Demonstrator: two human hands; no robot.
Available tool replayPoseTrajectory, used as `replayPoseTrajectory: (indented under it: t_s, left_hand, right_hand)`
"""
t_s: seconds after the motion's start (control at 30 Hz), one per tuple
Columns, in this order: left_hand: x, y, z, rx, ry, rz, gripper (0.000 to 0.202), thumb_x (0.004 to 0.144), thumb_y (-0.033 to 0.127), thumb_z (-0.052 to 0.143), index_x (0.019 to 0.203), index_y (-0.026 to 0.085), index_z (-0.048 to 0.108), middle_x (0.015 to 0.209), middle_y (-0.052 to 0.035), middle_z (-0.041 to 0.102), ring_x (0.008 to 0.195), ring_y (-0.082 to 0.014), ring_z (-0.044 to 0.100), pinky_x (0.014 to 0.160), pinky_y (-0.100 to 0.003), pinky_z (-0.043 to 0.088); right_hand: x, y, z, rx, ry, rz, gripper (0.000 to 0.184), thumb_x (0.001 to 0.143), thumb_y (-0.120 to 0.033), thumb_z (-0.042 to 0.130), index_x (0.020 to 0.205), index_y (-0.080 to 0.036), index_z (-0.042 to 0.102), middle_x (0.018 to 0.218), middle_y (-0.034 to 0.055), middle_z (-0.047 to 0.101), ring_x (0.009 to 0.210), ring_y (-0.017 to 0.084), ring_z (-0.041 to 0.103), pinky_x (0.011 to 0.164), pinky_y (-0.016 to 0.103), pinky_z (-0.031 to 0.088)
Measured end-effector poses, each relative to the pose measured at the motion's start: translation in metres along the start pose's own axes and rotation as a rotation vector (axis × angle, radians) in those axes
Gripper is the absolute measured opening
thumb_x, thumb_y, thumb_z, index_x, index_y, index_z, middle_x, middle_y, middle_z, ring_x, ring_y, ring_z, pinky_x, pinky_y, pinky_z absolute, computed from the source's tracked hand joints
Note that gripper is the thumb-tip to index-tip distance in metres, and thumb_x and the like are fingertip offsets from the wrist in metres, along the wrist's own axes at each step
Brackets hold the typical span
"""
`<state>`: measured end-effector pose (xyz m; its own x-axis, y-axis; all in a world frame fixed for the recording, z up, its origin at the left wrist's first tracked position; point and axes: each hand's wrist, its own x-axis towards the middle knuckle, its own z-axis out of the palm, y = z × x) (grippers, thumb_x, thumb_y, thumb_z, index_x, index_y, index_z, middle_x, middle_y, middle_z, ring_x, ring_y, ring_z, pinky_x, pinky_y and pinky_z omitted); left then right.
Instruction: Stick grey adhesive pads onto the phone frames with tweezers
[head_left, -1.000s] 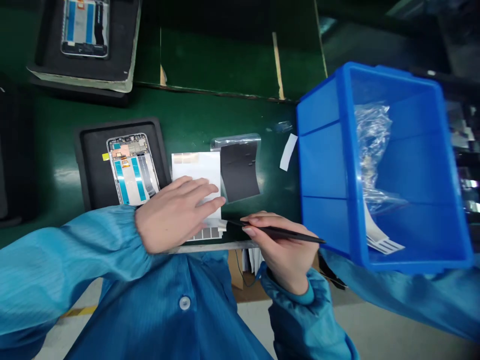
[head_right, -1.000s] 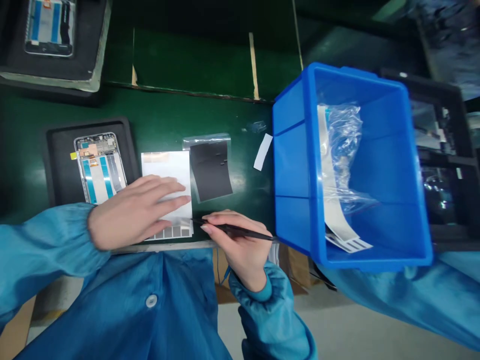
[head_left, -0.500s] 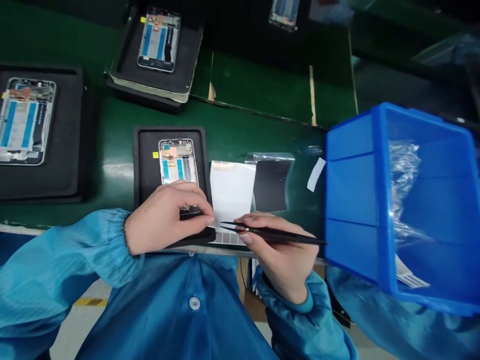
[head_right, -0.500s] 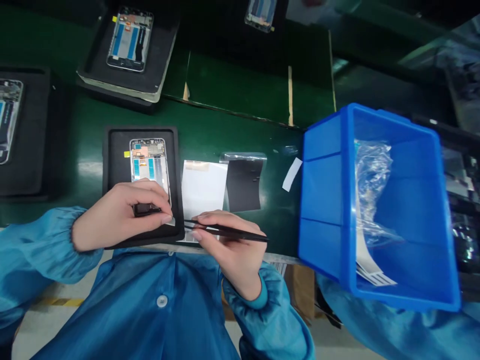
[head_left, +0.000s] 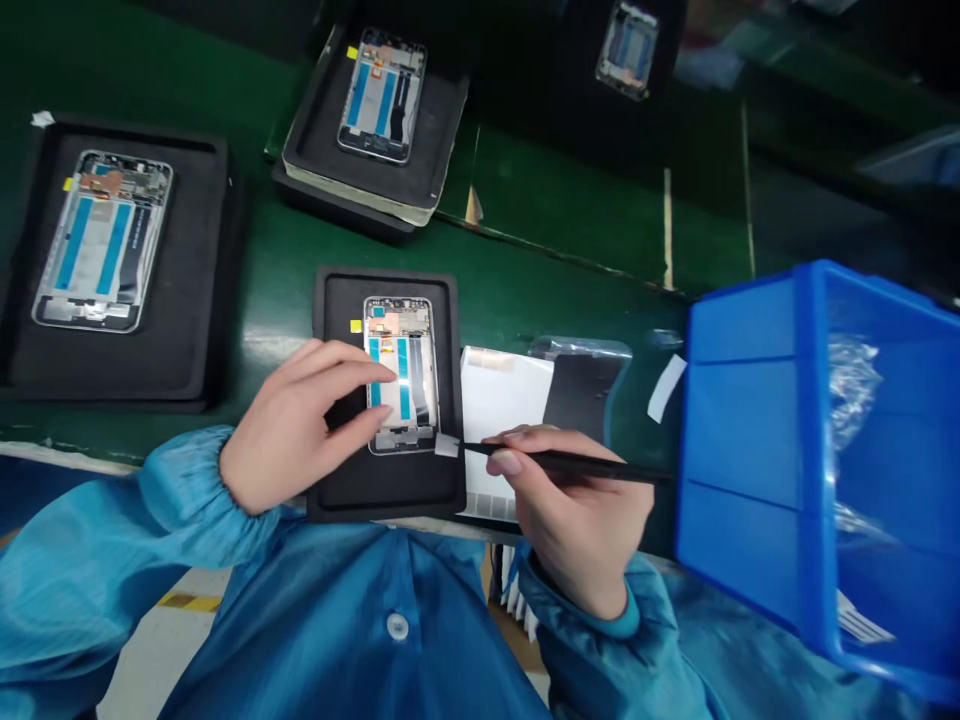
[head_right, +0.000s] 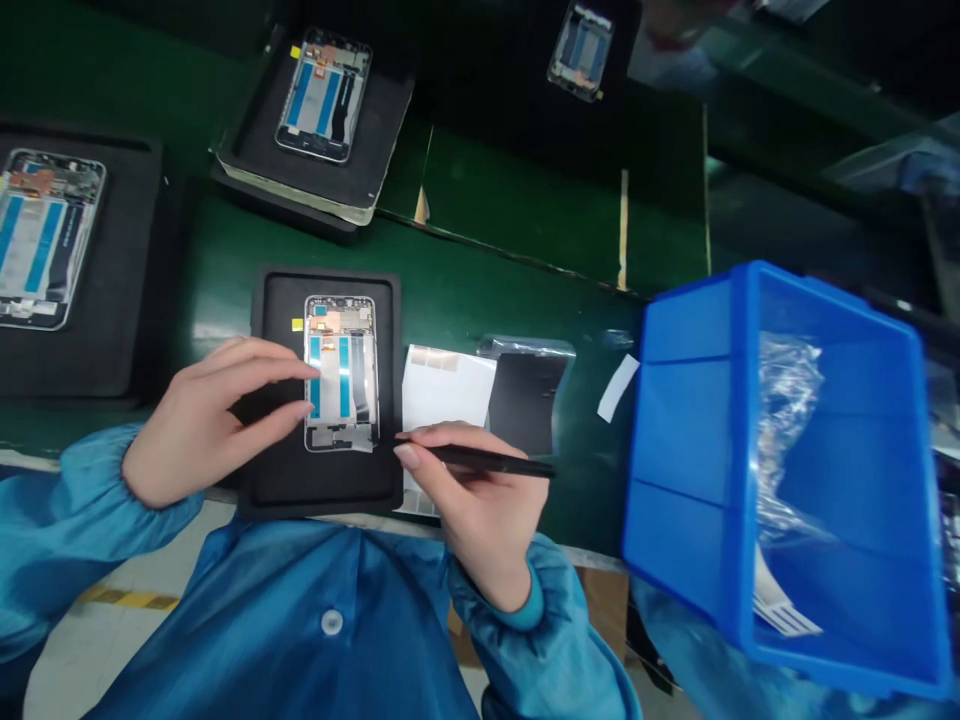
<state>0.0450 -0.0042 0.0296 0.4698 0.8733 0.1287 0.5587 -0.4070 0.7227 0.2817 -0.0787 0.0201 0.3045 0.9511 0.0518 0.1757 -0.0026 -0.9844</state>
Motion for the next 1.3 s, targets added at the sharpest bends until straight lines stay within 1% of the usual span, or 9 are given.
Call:
replayPoseTrajectory:
  t_s: [0.07, 0.17, 0.3, 0.4, 0.5, 0.63, 0.87, 1.1, 1.3]
  left_hand:
    - [-0.003, -0.012, -0.002, 0.201, 0.059, 0.052, 0.021, 0.095, 0.027, 0.059, 0.110, 0.018, 0.071, 0.106, -0.0070, 0.070, 0.097, -0.0218, 0.062, 0.087, -0.038, 0.052]
    - [-0.006, -0.024, 0.001, 0.389, 0.068, 0.133, 0.022, 0.094, 0.026, 0.059, 0.111, 0.017, 0.070, 0.109, -0.0095, 0.069, 0.101, -0.0263, 0.060, 0.085, -0.041, 0.051]
    - [-0.005, -0.028, 0.010, 0.469, 0.051, 0.214, 0.033, 0.094, 0.027, 0.059, 0.123, 0.014, 0.066, 0.125, -0.0133, 0.066, 0.121, -0.0332, 0.056, 0.095, -0.048, 0.048]
    - [-0.003, -0.029, 0.014, 0.489, 0.019, 0.207, 0.040, 0.095, 0.030, 0.057, 0.130, 0.012, 0.062, 0.133, -0.0150, 0.063, 0.129, -0.0355, 0.052, 0.100, -0.051, 0.046]
    - [-0.003, -0.030, 0.015, 0.471, -0.009, 0.165, 0.042, 0.096, 0.032, 0.054, 0.130, 0.011, 0.062, 0.134, -0.0156, 0.063, 0.131, -0.0357, 0.051, 0.102, -0.053, 0.045]
    - [-0.003, -0.030, 0.016, 0.453, -0.026, 0.141, 0.042, 0.096, 0.032, 0.052, 0.132, 0.011, 0.061, 0.134, -0.0147, 0.064, 0.131, -0.0351, 0.051, 0.103, -0.052, 0.045]
    - [-0.001, -0.028, 0.017, 0.441, -0.020, 0.134, 0.040, 0.095, 0.030, 0.054, 0.130, 0.011, 0.062, 0.133, -0.0142, 0.065, 0.130, -0.0353, 0.053, 0.102, -0.053, 0.045]
    - [-0.001, -0.029, 0.017, 0.446, -0.014, 0.141, 0.041, 0.096, 0.030, 0.053, 0.131, 0.011, 0.061, 0.133, -0.0141, 0.065, 0.129, -0.0354, 0.053, 0.102, -0.053, 0.045]
    - [-0.002, -0.028, 0.017, 0.445, -0.017, 0.133, 0.040, 0.096, 0.031, 0.053, 0.131, 0.012, 0.061, 0.134, -0.0145, 0.065, 0.130, -0.0353, 0.052, 0.102, -0.053, 0.045]
  right_hand:
    - [0.013, 0.000, 0.009, -0.044, 0.008, 0.037, 0.017, 0.073, -0.013, 0.086, 0.082, -0.026, 0.080, 0.077, -0.0017, 0.078, 0.064, 0.013, 0.072, 0.057, 0.021, 0.057]
    - [0.037, -0.002, 0.030, -0.064, -0.017, 0.080, 0.009, 0.073, -0.021, 0.087, 0.079, -0.022, 0.079, 0.076, 0.0007, 0.078, 0.060, 0.013, 0.070, 0.055, 0.022, 0.057]
    - [0.067, 0.000, 0.058, -0.078, -0.086, 0.148, 0.013, 0.073, -0.028, 0.086, 0.076, -0.019, 0.077, 0.069, 0.0016, 0.076, 0.056, 0.015, 0.070, 0.055, 0.027, 0.061]
    - [0.080, 0.005, 0.067, -0.076, -0.123, 0.197, 0.016, 0.073, -0.031, 0.085, 0.077, -0.018, 0.077, 0.062, 0.0003, 0.073, 0.053, 0.014, 0.068, 0.052, 0.025, 0.059]
    - [0.082, 0.008, 0.069, -0.085, -0.122, 0.226, 0.018, 0.073, -0.032, 0.086, 0.077, -0.018, 0.076, 0.061, 0.0008, 0.073, 0.052, 0.015, 0.067, 0.049, 0.025, 0.057]
    - [0.079, 0.006, 0.070, -0.114, -0.107, 0.224, 0.018, 0.073, -0.032, 0.085, 0.076, -0.018, 0.076, 0.061, 0.0018, 0.074, 0.051, 0.016, 0.067, 0.048, 0.026, 0.057]
    - [0.080, 0.006, 0.071, -0.112, -0.108, 0.225, 0.016, 0.073, -0.031, 0.085, 0.076, -0.019, 0.076, 0.059, 0.0008, 0.073, 0.051, 0.016, 0.068, 0.050, 0.026, 0.058]
    - [0.079, 0.008, 0.072, -0.121, -0.087, 0.205, 0.015, 0.073, -0.030, 0.085, 0.076, -0.019, 0.076, 0.061, 0.0008, 0.074, 0.049, 0.015, 0.067, 0.046, 0.024, 0.056]
    - [0.078, 0.009, 0.072, -0.102, -0.098, 0.190, 0.012, 0.073, -0.028, 0.085, 0.076, -0.020, 0.076, 0.063, 0.0009, 0.075, 0.053, 0.016, 0.071, 0.049, 0.025, 0.059]
